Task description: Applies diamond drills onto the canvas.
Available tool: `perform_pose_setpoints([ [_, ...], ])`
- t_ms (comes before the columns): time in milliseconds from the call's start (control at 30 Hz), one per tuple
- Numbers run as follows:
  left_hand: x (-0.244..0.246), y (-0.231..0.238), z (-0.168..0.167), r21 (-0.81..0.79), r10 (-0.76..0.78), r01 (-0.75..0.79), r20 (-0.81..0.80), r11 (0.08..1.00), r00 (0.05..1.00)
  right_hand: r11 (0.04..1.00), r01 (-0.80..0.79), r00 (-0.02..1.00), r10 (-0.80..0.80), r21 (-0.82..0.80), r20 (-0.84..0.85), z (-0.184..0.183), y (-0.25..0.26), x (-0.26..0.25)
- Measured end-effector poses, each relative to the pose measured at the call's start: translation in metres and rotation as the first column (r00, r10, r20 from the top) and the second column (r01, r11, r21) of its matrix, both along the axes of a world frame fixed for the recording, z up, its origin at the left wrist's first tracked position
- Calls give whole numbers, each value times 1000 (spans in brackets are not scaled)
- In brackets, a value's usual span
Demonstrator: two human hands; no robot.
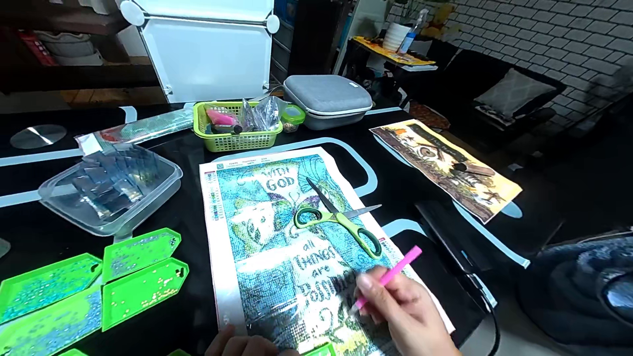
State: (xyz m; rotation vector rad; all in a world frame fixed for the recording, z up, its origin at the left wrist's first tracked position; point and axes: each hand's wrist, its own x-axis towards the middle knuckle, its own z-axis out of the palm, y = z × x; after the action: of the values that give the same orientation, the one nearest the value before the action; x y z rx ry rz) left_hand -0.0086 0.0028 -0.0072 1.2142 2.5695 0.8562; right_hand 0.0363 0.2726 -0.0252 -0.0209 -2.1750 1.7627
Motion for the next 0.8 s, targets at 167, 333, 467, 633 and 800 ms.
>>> perform_pose_setpoints([
  [167,0,1,0,-4,1,-1,7,1000,1000,968,-188,977,202,164,-74,-1,-27,20],
  [333,1,1,0,0,13,-13,11,1000,1000,951,-160,980,186,265,-77,-6,-29,22],
  [467,2,1,0,9,13,-13,2,1000,1000,955,-126,985,152,267,-79,-5,-30,22],
  [633,1,1,-1,6,9,-9,-10,1000,1000,959,-118,985,147,257,-96,-7,-30,22],
  [800,1,1,-2,11,13,-13,-12,1000,1000,959,-127,982,157,254,-103,-8,-31,20],
])
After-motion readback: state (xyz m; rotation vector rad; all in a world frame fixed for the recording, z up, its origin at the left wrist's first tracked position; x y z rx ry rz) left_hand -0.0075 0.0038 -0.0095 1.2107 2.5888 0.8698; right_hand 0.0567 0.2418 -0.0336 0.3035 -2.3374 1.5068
